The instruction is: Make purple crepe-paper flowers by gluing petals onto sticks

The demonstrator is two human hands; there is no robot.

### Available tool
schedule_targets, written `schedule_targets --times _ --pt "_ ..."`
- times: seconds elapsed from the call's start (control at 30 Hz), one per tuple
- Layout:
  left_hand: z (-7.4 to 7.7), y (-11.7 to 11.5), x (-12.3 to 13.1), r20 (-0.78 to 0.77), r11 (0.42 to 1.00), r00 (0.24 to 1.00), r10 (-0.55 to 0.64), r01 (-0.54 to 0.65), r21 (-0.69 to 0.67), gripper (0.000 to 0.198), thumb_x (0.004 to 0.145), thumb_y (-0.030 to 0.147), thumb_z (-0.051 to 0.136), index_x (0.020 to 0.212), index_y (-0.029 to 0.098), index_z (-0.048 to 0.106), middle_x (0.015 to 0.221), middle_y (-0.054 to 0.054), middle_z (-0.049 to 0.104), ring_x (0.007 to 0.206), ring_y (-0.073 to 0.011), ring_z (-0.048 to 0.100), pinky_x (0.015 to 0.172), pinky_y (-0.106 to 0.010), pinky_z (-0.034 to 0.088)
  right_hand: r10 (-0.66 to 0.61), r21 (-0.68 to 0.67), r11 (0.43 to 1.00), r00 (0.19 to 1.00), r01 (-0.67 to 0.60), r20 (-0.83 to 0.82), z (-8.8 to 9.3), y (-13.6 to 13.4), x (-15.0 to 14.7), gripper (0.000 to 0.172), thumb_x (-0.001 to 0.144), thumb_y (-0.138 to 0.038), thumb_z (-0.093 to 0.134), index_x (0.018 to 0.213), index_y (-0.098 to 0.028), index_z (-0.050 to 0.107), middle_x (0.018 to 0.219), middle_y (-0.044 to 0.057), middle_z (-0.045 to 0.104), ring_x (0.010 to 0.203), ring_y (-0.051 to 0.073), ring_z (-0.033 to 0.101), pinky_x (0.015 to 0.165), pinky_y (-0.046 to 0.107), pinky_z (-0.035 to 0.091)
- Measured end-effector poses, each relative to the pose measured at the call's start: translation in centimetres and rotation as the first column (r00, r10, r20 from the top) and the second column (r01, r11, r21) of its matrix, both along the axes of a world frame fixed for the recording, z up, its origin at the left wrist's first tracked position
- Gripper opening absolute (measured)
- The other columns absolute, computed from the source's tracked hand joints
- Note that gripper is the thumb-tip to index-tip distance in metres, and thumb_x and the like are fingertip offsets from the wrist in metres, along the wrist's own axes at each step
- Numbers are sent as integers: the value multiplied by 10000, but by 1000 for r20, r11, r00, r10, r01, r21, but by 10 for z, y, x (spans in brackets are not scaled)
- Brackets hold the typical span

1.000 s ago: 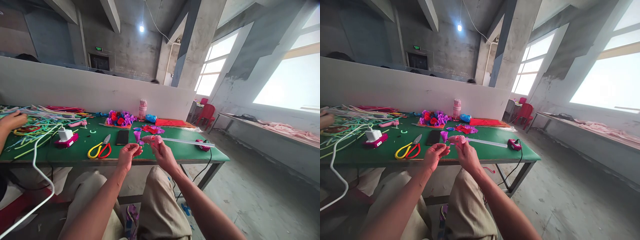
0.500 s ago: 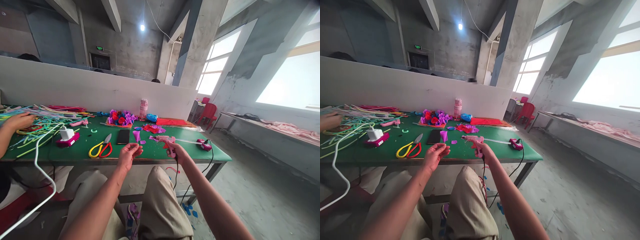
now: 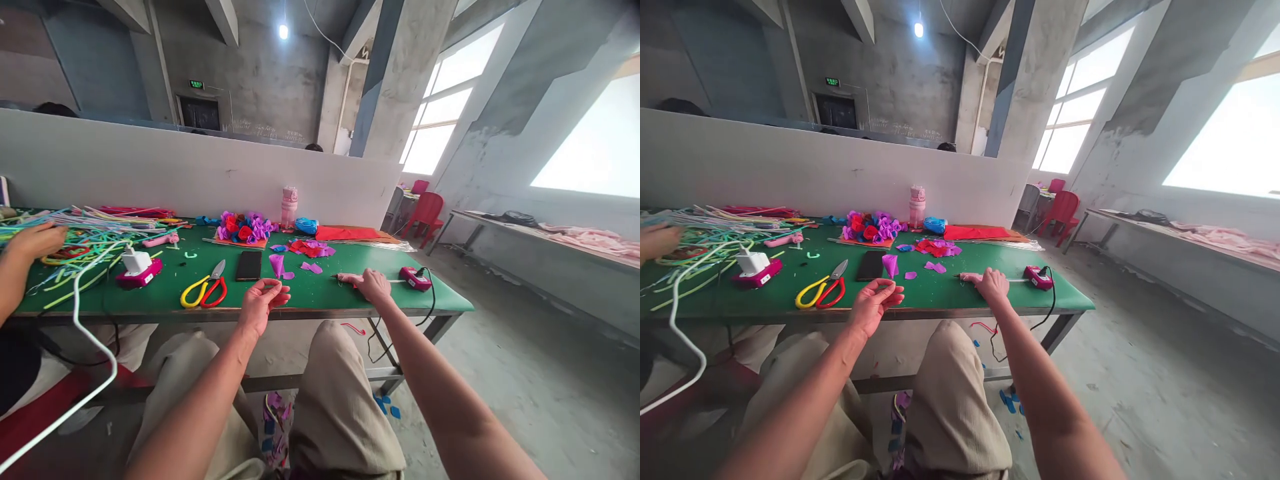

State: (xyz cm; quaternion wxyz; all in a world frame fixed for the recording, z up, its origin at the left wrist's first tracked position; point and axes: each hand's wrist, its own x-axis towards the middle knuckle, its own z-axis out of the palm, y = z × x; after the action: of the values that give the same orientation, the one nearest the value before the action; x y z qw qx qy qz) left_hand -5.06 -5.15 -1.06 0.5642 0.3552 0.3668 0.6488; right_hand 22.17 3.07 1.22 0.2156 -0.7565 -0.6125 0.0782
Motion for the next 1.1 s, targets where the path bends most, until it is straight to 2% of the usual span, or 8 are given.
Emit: schedule_targets --times 0.17,0.2,0.27,0.33,0.43,0.57,0.77,1.1 --pt "-5 -1 -1 -7 1000 1000 -14 14 -11 337 570 299 809 785 167 586 713 -46 733 593 -159 679 620 -279 530 259 206 959 889 -193 -377 -9 -16 -86 524 907 -548 262 980 -183 631 916 60 684 816 149 627 694 248 452" --pt "-7 -1 -1 -5 1000 1000 -14 14 -24 334 571 296 808 782 167 584 714 -46 733 593 -158 679 619 -277 531 362 254 932 669 -258 -649 -15 -20 -103 561 896 -569 262 988 -160 634 931 84 683 828 159 629 695 259 458" --pt "-10 -2 -1 -5 999 1000 -20 20 -41 328 576 294 807 778 167 581 708 -44 730 600 -159 680 617 -276 532 364 272 889 208 -368 -908 -25 -30 -129 564 804 -646 403 943 -158 648 946 95 683 850 179 627 719 284 466" --pt "-11 -3 0 -4 998 999 -34 34 -46 328 575 290 809 776 164 582 703 -41 726 612 -160 680 625 -280 534 324 284 856 20 -431 -946 -32 -41 -142 500 742 -616 539 927 -168 661 975 82 678 900 185 610 743 285 457" --pt "-10 -4 3 -1 998 999 -54 54 -44 327 569 276 813 776 164 585 696 -28 719 591 -137 661 622 -267 524 349 332 830 -46 -449 -936 -37 -53 -145 396 717 -522 629 922 -185 667 979 46 666 916 172 591 750 258 441" --pt "-10 -4 11 1 997 997 -75 75 -22 298 576 262 806 741 174 574 662 -2 702 495 -78 570 516 -201 442 336 370 861 -157 -348 -929 -35 -57 -145 349 716 -487 628 909 -198 655 927 32 662 908 166 583 703 232 440" --pt "-15 0 24 28 990 990 -137 138 -22 298 575 252 814 726 174 569 679 -7 711 524 -78 572 538 -202 449 120 270 836 -320 -478 -940 -30 -60 -139 473 736 -613 547 840 -166 662 768 22 658 515 87 463 483 213 353" --pt "-15 4 29 41 989 990 -136 138 -44 326 568 237 823 741 164 557 714 -21 726 528 -83 611 529 -193 490 187 312 884 -349 -347 -918 -32 -61 -132 470 654 -617 648 791 -171 701 759 27 679 666 122 562 595 231 398"
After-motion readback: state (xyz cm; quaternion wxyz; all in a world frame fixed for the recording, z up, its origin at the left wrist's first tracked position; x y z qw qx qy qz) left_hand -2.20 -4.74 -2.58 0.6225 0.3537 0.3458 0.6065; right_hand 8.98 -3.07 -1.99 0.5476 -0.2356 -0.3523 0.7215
